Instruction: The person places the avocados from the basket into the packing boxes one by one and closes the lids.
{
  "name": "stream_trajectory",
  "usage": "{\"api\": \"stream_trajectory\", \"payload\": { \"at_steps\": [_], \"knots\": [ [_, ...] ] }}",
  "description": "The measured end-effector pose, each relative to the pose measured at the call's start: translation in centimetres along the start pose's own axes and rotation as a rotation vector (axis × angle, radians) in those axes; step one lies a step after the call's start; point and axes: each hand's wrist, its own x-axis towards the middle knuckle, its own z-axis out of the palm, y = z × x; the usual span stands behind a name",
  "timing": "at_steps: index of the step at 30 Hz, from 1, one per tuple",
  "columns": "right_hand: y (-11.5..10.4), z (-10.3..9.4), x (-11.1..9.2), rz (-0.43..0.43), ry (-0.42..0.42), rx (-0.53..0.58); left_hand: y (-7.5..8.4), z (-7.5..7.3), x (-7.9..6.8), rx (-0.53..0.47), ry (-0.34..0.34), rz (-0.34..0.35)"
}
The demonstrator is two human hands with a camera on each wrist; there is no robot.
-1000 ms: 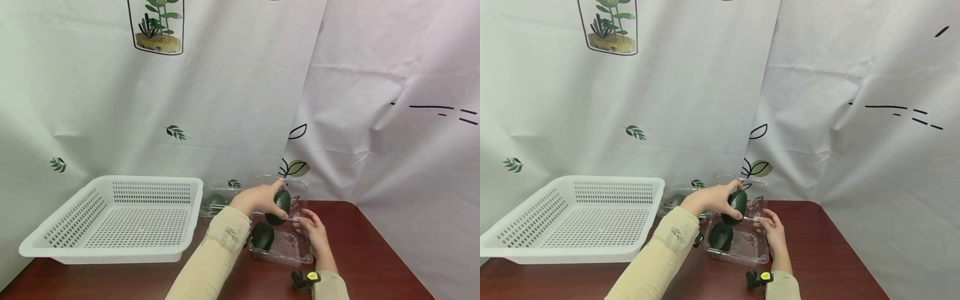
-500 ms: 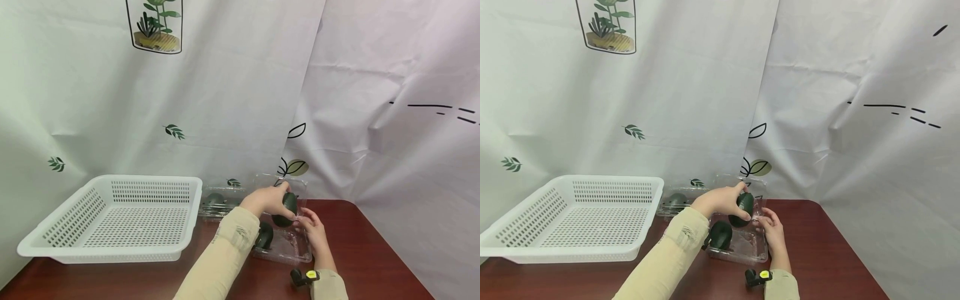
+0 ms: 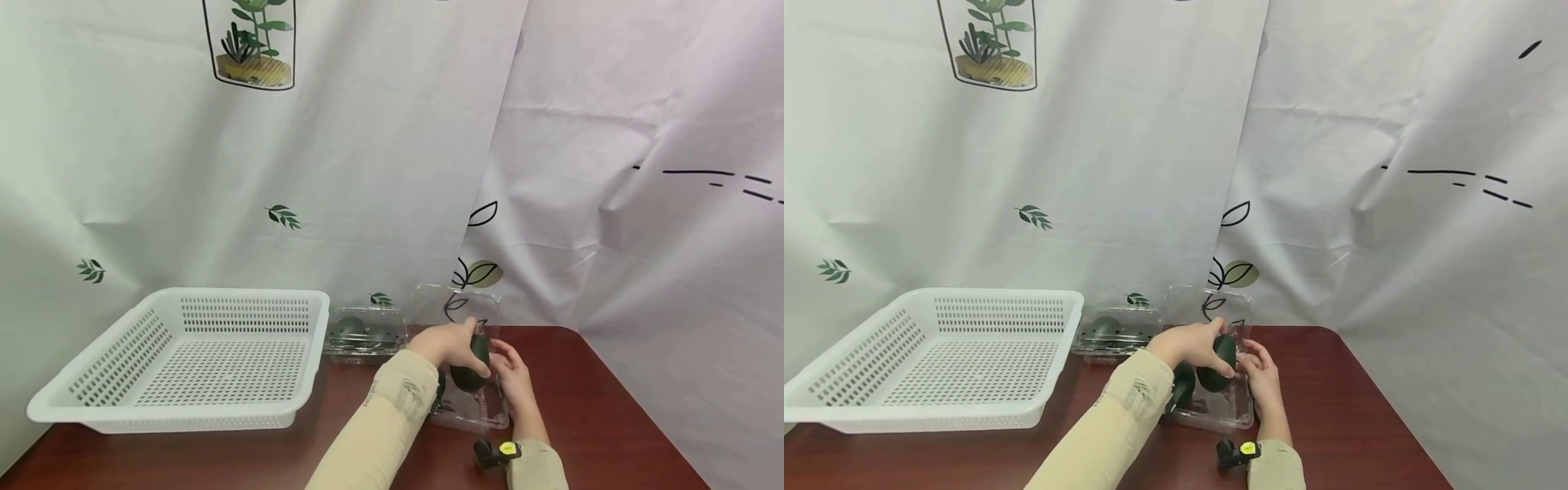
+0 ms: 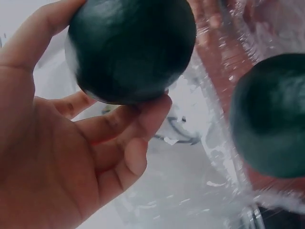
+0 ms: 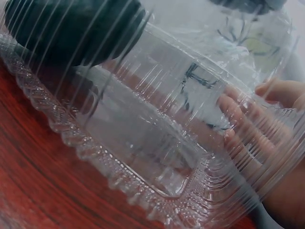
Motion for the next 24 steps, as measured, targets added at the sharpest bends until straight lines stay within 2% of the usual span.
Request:
{"api": "stream_trajectory", "payload": {
  "at_steps": [4,10,14,18,24],
  "knots": [
    [0.0,0.0,0.1,-0.007,0.007,-0.001,0.2,1.0,0.4,0.050,-0.010,-0.037],
    [0.2,0.2,0.2,-0.038,0.019,0.027,0.6,2.4,0.3,0.261,-0.006,-0.106],
    [0.2,0.2,0.1,-0.038,0.017,0.041,0.5,3.2,0.3,0.336,0.004,-0.100],
    [0.2,0.3,-0.1,-0.049,0.006,0.057,0.2,3.9,0.4,0.354,0.002,-0.098],
    [0.2,0.3,-0.1,-0.061,-0.001,0.082,0.1,4.4,0.6,0.328,-0.022,-0.108]
  ]
}}
